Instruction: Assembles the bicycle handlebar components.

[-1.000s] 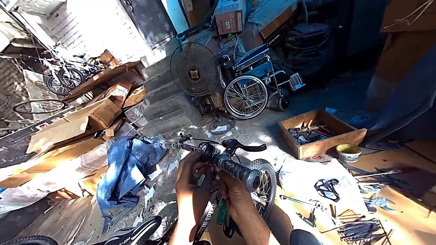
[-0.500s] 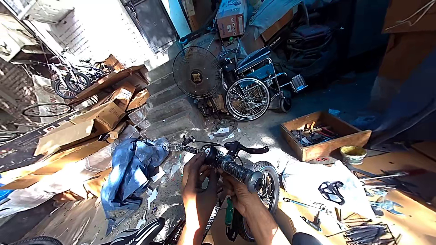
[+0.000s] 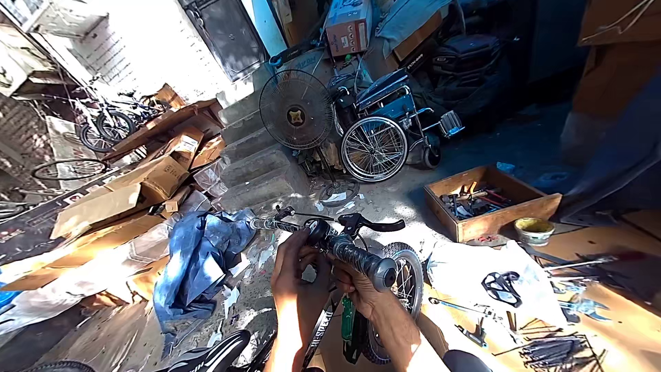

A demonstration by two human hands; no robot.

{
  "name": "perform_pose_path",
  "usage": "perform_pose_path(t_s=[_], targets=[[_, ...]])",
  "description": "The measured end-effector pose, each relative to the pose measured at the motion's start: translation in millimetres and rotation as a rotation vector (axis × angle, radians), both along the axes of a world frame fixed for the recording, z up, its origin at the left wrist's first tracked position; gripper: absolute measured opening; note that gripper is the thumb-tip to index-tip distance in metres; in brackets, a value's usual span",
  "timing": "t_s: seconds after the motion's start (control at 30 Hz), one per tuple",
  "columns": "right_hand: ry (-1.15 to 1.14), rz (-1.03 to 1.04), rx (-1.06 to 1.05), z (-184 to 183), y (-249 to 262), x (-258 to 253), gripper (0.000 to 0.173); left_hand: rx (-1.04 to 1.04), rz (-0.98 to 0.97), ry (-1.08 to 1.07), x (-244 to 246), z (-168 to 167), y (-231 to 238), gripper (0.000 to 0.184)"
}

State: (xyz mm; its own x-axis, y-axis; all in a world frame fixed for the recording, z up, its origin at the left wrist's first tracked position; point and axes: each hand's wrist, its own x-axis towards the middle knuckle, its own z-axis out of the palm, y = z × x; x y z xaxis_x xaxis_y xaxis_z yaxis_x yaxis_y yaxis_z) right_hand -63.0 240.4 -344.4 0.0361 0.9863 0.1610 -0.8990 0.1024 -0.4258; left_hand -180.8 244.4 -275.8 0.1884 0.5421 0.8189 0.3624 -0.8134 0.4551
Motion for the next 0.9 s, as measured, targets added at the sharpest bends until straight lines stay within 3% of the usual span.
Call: perform_pose_path(t_s=[0.37, 0.7, 0.9], targets=[[-0.023, -0.092, -0.028, 5, -7, -11, 0.012, 0.114, 0.016, 0.090, -10, -7, 5, 0.053], [-0.462, -0.500, 0.146, 1, -7, -3, 0.016, -0.022, -0.008, 0.098, -17, 9, 0, 0.045], [-0.416, -0.394, 0.137, -2, -1, -7, 0.014, -0.035, -0.037, 0.105, -16, 11, 0, 0.048]])
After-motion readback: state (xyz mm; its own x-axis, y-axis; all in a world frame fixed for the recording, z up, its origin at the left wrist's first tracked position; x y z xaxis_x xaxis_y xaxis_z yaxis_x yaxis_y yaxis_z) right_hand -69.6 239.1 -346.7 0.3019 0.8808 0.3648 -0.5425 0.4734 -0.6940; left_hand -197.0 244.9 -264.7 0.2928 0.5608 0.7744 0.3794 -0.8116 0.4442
